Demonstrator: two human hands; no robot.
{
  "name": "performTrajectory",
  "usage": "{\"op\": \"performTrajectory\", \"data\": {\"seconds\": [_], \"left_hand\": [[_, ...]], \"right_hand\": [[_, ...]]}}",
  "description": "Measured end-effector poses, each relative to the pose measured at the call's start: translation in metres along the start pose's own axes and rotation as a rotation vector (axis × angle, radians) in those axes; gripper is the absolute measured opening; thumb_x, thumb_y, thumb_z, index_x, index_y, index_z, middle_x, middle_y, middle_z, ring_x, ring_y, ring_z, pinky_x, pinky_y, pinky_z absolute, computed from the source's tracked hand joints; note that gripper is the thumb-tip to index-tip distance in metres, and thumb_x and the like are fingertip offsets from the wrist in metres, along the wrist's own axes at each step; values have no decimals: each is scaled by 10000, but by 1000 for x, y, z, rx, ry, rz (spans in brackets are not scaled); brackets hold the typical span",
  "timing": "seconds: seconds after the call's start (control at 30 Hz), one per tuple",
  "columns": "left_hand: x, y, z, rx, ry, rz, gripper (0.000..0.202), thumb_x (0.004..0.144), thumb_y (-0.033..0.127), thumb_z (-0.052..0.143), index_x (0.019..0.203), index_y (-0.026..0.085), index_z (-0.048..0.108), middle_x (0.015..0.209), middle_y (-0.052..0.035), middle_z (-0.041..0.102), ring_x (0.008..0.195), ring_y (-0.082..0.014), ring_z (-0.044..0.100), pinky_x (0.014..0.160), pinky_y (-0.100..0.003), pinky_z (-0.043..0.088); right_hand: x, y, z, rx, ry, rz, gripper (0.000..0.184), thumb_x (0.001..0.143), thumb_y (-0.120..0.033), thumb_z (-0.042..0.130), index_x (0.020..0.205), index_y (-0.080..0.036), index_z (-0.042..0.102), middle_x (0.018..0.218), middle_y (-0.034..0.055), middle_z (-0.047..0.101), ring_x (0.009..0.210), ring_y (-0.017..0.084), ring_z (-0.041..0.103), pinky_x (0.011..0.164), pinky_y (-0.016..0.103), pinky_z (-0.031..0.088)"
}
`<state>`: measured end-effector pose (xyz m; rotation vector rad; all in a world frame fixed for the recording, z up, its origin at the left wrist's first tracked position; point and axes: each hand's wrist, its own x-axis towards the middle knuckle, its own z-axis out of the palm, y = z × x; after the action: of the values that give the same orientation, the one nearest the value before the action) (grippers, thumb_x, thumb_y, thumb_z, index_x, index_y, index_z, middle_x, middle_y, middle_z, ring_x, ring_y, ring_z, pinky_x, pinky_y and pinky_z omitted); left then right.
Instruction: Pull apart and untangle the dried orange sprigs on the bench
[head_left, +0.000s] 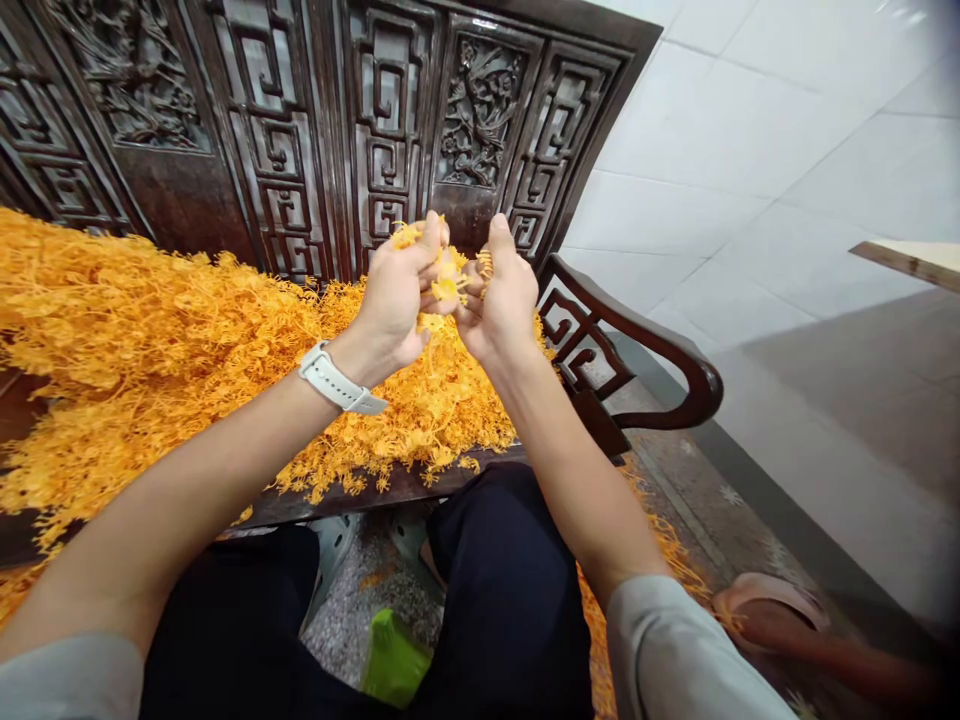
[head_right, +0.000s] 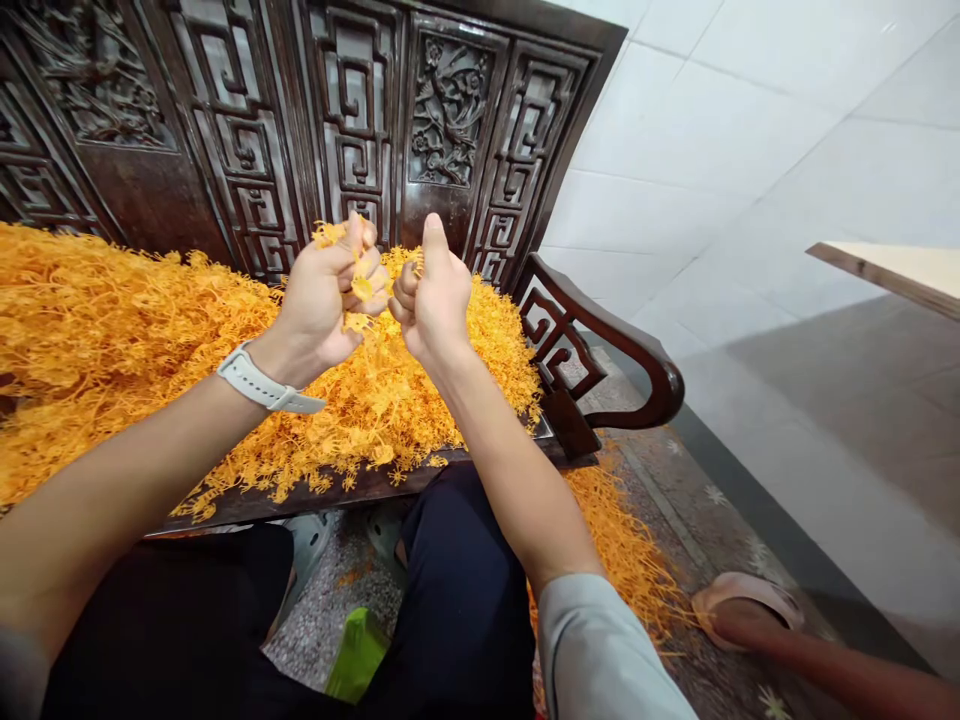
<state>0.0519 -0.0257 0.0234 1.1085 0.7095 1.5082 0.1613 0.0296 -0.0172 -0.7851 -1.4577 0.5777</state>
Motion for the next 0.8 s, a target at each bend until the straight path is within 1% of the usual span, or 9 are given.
{"op": "performTrajectory", "data": {"seconds": [0.1,0.2,0.3,0.4,0.47,0.53,0.67,0.73,0.8], "left_hand": [[6,5,-2,82,64,86,553,919,788,670,805,269,517,550,45,364,499,-138,413,445,-303,299],[10,4,-7,117,122,119,603,870,864,649,823,282,498,561,44,373,514,-149,420,468,-322,285],[12,-2,-14,138,148,135,606,863,877,641,850,287,502,566,48,365,514,-141,405,479,-326,259],[14,-11,-21,156,158,153,609,853,875,656,881,284,513,585,49,370,527,-126,411,497,-309,250],[19,-17,-25,161,166,165,624,840,886,656,896,280,513,598,50,365,534,-125,426,505,-302,258],[26,-23,-28,160,187,198,644,829,900,645,897,275,505,612,49,360,544,-131,449,509,-300,272],[36,-28,-29,144,218,296,612,872,849,658,852,260,494,668,25,414,617,-142,514,536,-301,337],[35,-25,-28,104,200,274,578,917,790,670,804,256,478,662,29,405,589,-131,472,522,-304,342],[33,-19,-28,65,162,192,566,944,765,659,768,263,467,609,44,362,526,-126,406,478,-311,320]], "right_hand": [[4,3,-4,62,-55,13,724,981,-912,217,759,-258,435,584,-39,349,445,103,305,450,302,345],[10,11,-9,56,43,115,730,958,-935,168,731,-270,365,614,-26,331,506,143,351,501,339,396],[16,33,-20,-242,131,107,743,911,-973,324,778,-262,494,761,32,498,776,219,574,762,423,546],[16,48,-26,-471,88,43,796,893,-973,393,943,-224,657,1031,123,637,1123,294,623,1030,525,520],[11,41,-23,-380,58,35,791,946,-932,341,950,-220,687,996,116,651,1068,263,649,969,465,552],[2,23,-13,-185,-32,52,763,979,-899,321,874,-234,679,831,66,620,866,205,652,770,363,561],[-20,-15,13,64,-231,18,700,946,-859,529,629,-235,507,616,-14,460,603,126,477,563,289,427],[-26,-26,19,113,-239,14,712,903,-840,630,590,-234,425,593,-34,402,562,104,378,534,288,371],[-27,-35,17,191,-232,70,710,896,-873,600,613,-248,417,580,-49,360,531,101,303,492,290,310]]}}
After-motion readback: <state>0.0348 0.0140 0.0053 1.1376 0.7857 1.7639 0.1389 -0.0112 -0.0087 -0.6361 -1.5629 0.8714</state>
